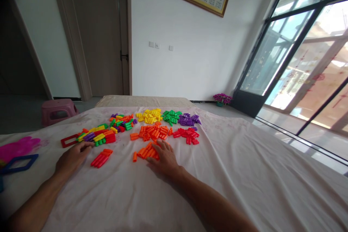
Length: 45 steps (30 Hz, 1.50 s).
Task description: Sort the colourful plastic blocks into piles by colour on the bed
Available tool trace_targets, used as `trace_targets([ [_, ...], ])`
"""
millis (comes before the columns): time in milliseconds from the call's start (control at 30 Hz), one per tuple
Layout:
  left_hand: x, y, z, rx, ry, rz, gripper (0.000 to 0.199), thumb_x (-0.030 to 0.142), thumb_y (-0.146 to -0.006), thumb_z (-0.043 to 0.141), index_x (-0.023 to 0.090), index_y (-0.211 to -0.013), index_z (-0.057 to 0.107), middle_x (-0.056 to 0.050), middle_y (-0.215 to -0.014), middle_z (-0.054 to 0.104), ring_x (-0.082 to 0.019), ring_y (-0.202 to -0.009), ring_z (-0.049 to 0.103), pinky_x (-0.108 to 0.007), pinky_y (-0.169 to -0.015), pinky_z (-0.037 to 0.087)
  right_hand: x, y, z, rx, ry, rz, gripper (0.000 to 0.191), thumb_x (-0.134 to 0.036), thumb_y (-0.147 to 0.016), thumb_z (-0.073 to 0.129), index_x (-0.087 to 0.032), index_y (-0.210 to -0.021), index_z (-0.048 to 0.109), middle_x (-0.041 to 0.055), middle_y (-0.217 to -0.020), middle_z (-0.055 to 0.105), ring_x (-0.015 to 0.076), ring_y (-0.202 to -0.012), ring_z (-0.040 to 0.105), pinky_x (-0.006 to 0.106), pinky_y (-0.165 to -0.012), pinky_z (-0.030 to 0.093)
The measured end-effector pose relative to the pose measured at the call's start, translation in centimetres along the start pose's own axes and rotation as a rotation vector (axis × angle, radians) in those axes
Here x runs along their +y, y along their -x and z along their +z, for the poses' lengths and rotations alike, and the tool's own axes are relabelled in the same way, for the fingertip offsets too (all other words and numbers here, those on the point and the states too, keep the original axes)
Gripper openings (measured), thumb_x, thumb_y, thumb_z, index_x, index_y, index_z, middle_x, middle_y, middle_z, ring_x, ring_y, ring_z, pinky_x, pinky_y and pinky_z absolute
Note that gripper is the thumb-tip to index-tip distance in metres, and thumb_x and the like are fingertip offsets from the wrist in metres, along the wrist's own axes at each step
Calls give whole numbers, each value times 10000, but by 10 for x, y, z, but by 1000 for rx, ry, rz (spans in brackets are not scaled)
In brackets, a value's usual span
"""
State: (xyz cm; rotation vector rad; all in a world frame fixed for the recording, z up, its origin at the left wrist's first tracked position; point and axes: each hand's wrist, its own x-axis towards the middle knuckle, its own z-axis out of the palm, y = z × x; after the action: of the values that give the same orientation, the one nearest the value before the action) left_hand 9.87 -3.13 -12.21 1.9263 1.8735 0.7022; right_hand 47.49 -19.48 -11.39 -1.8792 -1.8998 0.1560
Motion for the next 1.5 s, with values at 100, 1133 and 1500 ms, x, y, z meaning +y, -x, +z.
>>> trace_targets([
  [100,-1,-1,1,0,9,2,428,456,-957,473,248,-1159,788,-81,-1168,805,-264,-945,736,-315,-723,476,28,-24,-6,158,-39,63,524,-419,-1008,622,-280,-1513,607,119,-1599,541,305,-1491,486,492,-1241,387],
  [1133,-6,-7,6,42,12,-2,383,430,-906,527,267,-1102,813,-61,-1102,822,-259,-889,736,-309,-694,484,-40,-23,-4,-123,124,-288,211,-296,-1052,571,-260,-1188,727,74,-1273,743,283,-1352,554,518,-1153,360],
  [1500,-10,-8,9,33,23,5,375,423,-925,515,264,-1112,799,-59,-1127,815,-255,-938,739,-308,-722,482,6,-34,-25,47,-86,-157,267,-270,-1034,564,-228,-1213,758,103,-1296,761,263,-1231,683,436,-1090,495],
])
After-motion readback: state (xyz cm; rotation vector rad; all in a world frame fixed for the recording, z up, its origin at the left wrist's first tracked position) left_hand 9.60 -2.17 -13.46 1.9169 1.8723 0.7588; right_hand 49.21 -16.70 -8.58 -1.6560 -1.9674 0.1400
